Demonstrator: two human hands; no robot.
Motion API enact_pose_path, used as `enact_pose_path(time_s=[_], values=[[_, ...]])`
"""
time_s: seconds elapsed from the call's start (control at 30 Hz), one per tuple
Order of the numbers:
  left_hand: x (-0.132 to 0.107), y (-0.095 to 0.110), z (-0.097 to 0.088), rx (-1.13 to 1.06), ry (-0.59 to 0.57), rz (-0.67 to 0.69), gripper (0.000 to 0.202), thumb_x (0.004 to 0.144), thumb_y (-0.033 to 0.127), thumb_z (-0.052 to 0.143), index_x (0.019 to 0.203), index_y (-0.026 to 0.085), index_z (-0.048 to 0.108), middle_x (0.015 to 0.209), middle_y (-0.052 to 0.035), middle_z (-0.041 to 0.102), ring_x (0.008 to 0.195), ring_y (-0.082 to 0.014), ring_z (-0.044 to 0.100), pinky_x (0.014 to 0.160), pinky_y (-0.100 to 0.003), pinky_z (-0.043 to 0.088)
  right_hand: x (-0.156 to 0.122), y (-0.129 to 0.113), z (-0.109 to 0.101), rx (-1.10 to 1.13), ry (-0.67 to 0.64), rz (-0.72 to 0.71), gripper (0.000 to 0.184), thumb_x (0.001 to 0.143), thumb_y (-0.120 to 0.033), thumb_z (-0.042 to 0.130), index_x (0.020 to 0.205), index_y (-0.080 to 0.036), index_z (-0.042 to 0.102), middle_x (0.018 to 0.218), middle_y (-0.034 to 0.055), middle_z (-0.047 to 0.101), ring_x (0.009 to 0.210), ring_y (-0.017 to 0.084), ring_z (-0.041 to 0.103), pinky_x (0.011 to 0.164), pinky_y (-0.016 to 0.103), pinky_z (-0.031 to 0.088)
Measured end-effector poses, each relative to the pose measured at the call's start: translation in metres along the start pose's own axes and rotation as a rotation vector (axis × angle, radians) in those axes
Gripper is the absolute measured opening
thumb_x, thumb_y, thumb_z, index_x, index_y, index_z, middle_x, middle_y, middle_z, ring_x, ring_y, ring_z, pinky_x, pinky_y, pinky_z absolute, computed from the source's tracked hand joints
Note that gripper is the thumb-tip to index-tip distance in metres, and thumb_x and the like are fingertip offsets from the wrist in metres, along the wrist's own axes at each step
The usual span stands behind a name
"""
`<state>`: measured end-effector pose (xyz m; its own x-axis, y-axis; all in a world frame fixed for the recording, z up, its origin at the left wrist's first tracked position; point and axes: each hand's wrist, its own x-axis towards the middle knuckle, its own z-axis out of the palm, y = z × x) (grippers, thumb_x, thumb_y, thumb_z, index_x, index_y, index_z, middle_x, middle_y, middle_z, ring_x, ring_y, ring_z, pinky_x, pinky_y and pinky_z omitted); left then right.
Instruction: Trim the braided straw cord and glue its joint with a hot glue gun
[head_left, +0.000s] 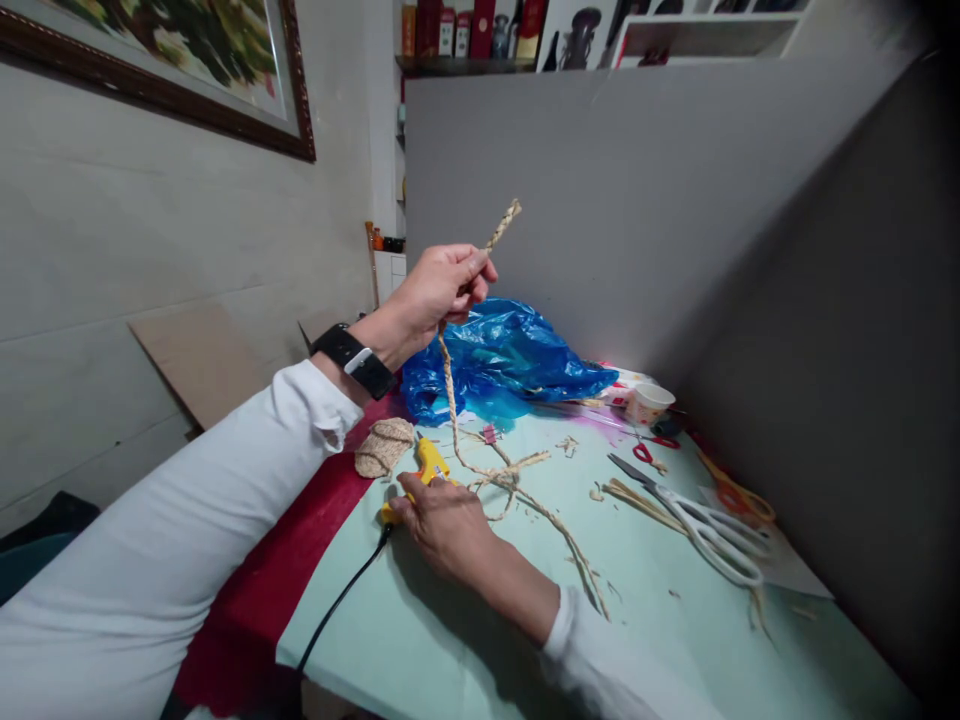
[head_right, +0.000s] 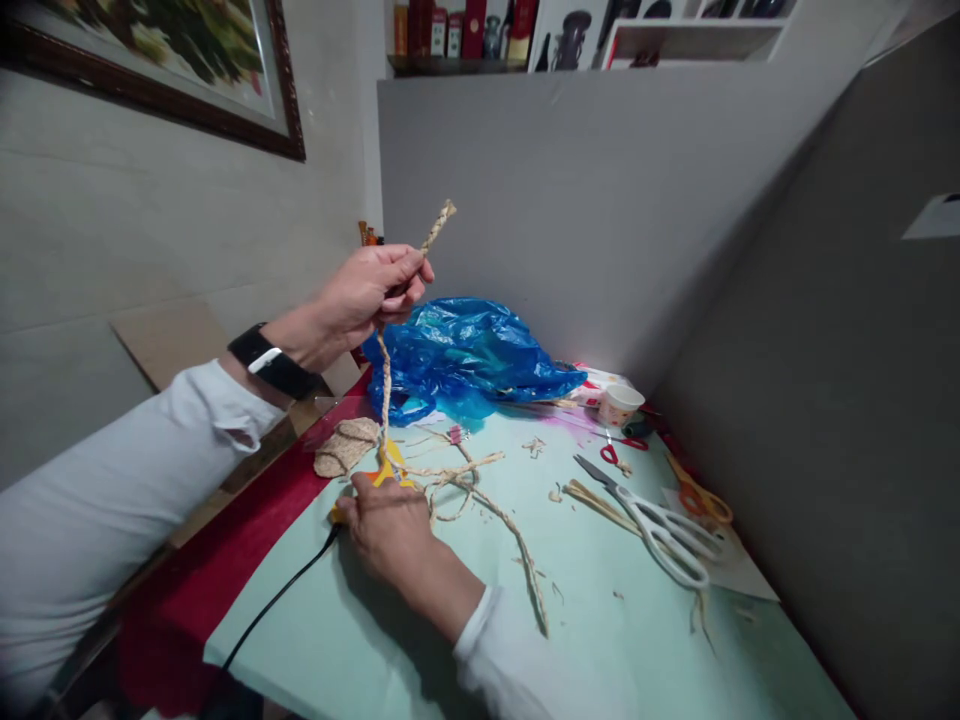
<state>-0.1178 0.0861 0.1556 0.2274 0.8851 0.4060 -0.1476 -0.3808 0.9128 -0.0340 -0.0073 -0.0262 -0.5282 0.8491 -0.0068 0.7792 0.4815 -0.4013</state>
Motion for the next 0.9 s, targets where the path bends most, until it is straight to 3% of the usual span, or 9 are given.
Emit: enact_pose_path(time_s=[0.17,0.37,0.47,0.53,0.63,0.77,0.9], values=[[0.001,-0.002,-0.01,0.007,0.022,-0.006,0.042,0.104,0.011,0.04,0.066,0.012,0.059,0.045,0.0061,0.052,0.029,-0.0003,0.027,0.035,-0.017,0.016,-0.002,0.007,0.0,0.095,-0.003,0.006,0.035,0.1,-0.033,0.039,0.098,-0.018,0.07,0.09,0.0138,0.074,0.084,0.027,0.069,0.074,0.035,0.045],[0.001,-0.019,-0.026,0.012,0.031,-0.041,0.039,0.103,0.012,0.042,0.069,0.011,0.062,0.049,0.0045,0.054,0.03,-0.0004,0.028,0.034,-0.016,0.018,-0.042,0.028,-0.008,0.383,0.055,0.036,0.037,0.099,-0.034,0.041,0.083,-0.019,0.071,0.073,0.004,0.069,0.069,0.017,0.06,0.064,0.026,0.04],[0.005,-0.029,-0.03,0.012,0.064,-0.064,0.025,0.101,0.02,0.052,0.082,0.011,0.066,0.064,0.0023,0.061,0.04,-0.0041,0.045,0.039,-0.016,0.036,-0.07,0.041,-0.01,0.537,0.058,0.067,0.031,0.095,-0.036,0.047,0.092,-0.016,0.071,0.083,0.0042,0.07,0.072,0.016,0.061,0.063,0.023,0.044],[0.011,-0.035,-0.03,0.009,0.104,-0.085,0.018,0.097,0.029,0.06,0.104,0.014,0.067,0.093,-0.0039,0.07,0.068,-0.0131,0.065,0.059,-0.027,0.056,-0.09,0.047,-0.01,0.661,0.084,0.109,0.03,0.092,-0.04,0.052,0.1,-0.016,0.07,0.091,0.0054,0.069,0.076,0.016,0.062,0.066,0.023,0.047],[0.018,-0.042,-0.03,0.001,0.167,-0.121,0.032,0.095,0.033,0.062,0.124,0.02,0.061,0.127,-0.0099,0.064,0.103,-0.0241,0.067,0.085,-0.045,0.058,-0.121,0.053,-0.01,0.964,0.204,0.211,0.028,0.087,-0.046,0.063,0.103,-0.022,0.064,0.094,0.0037,0.067,0.08,0.017,0.062,0.068,0.025,0.049],[0.013,-0.052,-0.025,-0.023,0.203,-0.191,0.034,0.095,0.032,0.062,0.126,0.019,0.06,0.129,-0.0105,0.063,0.105,-0.0254,0.066,0.087,-0.047,0.057,-0.157,0.07,-0.01,1.253,0.528,0.327,0.034,0.079,-0.048,0.075,0.098,-0.028,0.054,0.086,-0.0018,0.066,0.076,0.016,0.063,0.064,0.022,0.05],[-0.015,-0.074,-0.005,-0.051,0.129,-0.324,0.036,0.094,0.032,0.063,0.127,0.018,0.06,0.128,-0.0106,0.064,0.105,-0.0259,0.066,0.086,-0.047,0.057,-0.178,0.103,-0.029,1.323,0.799,0.393,0.038,0.075,-0.048,0.078,0.097,-0.027,0.055,0.086,0.0026,0.068,0.076,0.021,0.068,0.064,0.028,0.056]])
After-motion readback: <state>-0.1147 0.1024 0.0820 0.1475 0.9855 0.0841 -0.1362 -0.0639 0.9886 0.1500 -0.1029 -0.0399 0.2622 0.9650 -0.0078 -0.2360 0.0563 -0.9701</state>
